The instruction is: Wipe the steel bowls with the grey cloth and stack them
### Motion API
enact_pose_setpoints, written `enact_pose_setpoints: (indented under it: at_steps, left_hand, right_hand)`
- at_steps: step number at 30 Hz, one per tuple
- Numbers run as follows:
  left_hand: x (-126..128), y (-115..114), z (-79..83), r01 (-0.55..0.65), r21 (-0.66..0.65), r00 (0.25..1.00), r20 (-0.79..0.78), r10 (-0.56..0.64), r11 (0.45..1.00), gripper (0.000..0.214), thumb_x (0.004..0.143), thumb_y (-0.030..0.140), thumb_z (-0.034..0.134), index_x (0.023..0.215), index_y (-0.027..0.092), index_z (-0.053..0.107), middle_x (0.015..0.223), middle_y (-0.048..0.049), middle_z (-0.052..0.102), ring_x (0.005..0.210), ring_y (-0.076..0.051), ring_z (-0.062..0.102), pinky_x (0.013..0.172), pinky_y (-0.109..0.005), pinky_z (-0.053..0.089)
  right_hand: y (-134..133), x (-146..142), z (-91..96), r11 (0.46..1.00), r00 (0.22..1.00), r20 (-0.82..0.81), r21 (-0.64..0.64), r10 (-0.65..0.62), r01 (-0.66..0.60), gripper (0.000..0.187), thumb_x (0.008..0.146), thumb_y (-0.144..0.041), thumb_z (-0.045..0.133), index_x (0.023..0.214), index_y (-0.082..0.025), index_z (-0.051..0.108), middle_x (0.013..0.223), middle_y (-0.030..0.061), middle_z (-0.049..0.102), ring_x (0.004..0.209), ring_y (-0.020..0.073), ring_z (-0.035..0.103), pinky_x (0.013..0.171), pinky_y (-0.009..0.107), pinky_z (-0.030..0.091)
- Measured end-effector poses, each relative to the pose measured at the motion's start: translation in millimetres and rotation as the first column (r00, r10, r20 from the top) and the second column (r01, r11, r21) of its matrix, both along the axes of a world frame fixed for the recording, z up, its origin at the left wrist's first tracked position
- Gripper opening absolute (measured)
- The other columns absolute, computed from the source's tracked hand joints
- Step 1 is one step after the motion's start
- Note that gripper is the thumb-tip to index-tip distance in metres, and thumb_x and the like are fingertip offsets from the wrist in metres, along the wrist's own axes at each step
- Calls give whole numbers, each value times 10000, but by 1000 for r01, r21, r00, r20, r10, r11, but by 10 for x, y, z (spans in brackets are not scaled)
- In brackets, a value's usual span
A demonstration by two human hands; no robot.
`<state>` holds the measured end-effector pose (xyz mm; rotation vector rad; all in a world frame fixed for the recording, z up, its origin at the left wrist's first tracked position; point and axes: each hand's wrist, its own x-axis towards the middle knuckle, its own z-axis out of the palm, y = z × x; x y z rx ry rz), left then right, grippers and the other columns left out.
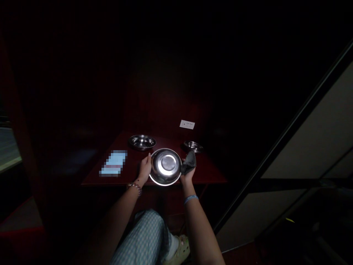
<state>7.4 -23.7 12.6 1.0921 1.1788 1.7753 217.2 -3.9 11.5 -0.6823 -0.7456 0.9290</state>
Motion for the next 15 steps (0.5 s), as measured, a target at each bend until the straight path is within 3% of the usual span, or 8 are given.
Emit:
enact_pose_setpoints:
  at_steps: [3, 6, 8, 11, 15]
  left_hand:
    - [0, -19, 28, -12, -13, 1000, 10, 12, 1000, 629, 801, 796, 502, 608, 197, 533, 580, 0, 544, 605, -149, 486, 604, -269, 388]
    - [8, -44, 61, -8, -7, 999, 45, 8, 1000, 644, 775, 818, 520, 602, 198, 525, 563, 9, 527, 586, -141, 466, 583, -263, 373]
    - [13, -61, 83, -3, -6, 998, 67, 3, 1000, 654, 758, 828, 536, 602, 193, 536, 567, 3, 539, 585, -142, 470, 576, -263, 376]
    - [16, -87, 111, -10, -23, 995, 99, 12, 1000, 652, 758, 819, 552, 595, 188, 546, 562, -6, 547, 578, -147, 480, 568, -265, 387]
    - [8, -102, 116, -34, -45, 991, 129, 40, 998, 615, 789, 777, 561, 601, 191, 548, 552, -9, 550, 575, -153, 490, 571, -269, 404]
  right_hand:
    - [19, 94, -48, 998, 975, -215, -32, -51, 45, 365, 845, -589, 424, 736, -264, 549, 558, -43, 612, 570, 155, 652, 660, 303, 581]
    - [49, 61, -42, 996, 974, -219, -82, -62, 45, 353, 860, -574, 443, 712, -267, 532, 530, -64, 571, 534, 134, 606, 620, 262, 545]
    - [68, -19, -23, 993, 989, -141, -117, -39, 22, 367, 865, -586, 471, 715, -263, 561, 541, -61, 581, 559, 134, 604, 646, 256, 536]
    - [62, -136, -7, 995, 994, 105, -96, -14, 24, 365, 871, -568, 523, 830, -236, 667, 712, -30, 707, 756, 156, 670, 791, 269, 535]
    - [-7, -182, -7, 995, 925, 380, -93, 2, 36, 398, 899, -535, 534, 886, -193, 737, 898, 18, 787, 903, 190, 683, 872, 274, 503]
